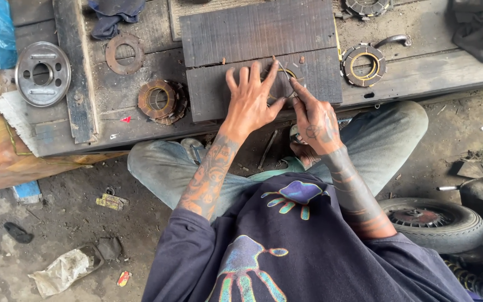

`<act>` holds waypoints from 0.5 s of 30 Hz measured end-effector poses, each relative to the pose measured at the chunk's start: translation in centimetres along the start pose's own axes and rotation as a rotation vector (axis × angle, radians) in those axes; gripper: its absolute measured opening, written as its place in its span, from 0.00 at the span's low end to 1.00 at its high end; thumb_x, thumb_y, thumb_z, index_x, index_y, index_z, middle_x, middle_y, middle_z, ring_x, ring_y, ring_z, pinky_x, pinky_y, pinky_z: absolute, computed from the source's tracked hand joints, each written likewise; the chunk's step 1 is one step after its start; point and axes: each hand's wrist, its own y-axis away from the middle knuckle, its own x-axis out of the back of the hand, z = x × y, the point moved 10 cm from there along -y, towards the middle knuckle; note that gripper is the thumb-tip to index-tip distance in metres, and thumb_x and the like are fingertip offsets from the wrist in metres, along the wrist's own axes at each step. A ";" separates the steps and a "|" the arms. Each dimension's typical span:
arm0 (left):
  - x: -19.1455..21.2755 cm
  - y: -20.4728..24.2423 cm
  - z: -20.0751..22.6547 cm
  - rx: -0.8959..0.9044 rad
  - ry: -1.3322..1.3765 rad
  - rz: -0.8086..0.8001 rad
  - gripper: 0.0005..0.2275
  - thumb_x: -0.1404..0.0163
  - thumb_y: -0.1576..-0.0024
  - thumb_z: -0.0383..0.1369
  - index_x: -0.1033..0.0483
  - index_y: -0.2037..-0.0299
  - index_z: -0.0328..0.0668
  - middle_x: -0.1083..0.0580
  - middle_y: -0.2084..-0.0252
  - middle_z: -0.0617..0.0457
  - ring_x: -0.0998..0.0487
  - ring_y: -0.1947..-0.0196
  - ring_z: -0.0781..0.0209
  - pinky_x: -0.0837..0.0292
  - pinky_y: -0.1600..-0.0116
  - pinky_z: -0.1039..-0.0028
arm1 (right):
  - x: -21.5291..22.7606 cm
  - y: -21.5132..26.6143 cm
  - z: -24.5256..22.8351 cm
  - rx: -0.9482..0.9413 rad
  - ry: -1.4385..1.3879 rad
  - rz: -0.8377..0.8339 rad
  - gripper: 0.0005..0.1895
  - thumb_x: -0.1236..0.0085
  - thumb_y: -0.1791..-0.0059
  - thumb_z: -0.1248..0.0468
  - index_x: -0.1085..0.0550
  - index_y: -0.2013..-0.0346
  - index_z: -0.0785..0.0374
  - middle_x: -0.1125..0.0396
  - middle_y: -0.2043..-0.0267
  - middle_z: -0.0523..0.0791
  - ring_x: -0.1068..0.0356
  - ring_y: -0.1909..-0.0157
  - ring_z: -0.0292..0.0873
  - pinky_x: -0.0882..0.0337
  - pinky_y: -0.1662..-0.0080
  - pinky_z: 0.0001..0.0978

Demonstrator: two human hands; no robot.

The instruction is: Marking motorcycle clutch plates with a yellow crayon on a low wooden workbench.

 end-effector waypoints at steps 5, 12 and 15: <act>0.5 0.4 0.0 -0.055 0.025 0.017 0.33 0.43 0.44 0.53 0.34 0.31 0.51 0.36 0.42 0.42 0.35 0.48 0.49 0.55 0.36 0.36 | 0.1 0.0 -0.1 0.000 -0.018 0.003 0.24 0.55 0.43 0.58 0.34 0.31 0.42 0.27 0.47 0.55 0.32 0.47 0.70 0.31 0.52 0.68; 2.7 2.4 0.2 -0.079 0.100 0.219 0.29 0.44 0.41 0.53 0.31 0.37 0.41 0.32 0.41 0.48 0.32 0.41 0.53 0.56 0.33 0.46 | -0.6 0.6 0.2 -0.029 0.169 -0.046 0.25 0.55 0.43 0.56 0.35 0.30 0.39 0.25 0.56 0.56 0.29 0.53 0.71 0.29 0.53 0.69; 2.1 2.2 -0.1 -0.063 0.088 0.192 0.32 0.42 0.44 0.54 0.32 0.35 0.43 0.32 0.40 0.49 0.32 0.40 0.53 0.55 0.32 0.45 | -1.0 0.6 0.9 -0.065 0.187 -0.052 0.25 0.55 0.44 0.56 0.36 0.30 0.38 0.25 0.55 0.57 0.28 0.53 0.71 0.29 0.53 0.69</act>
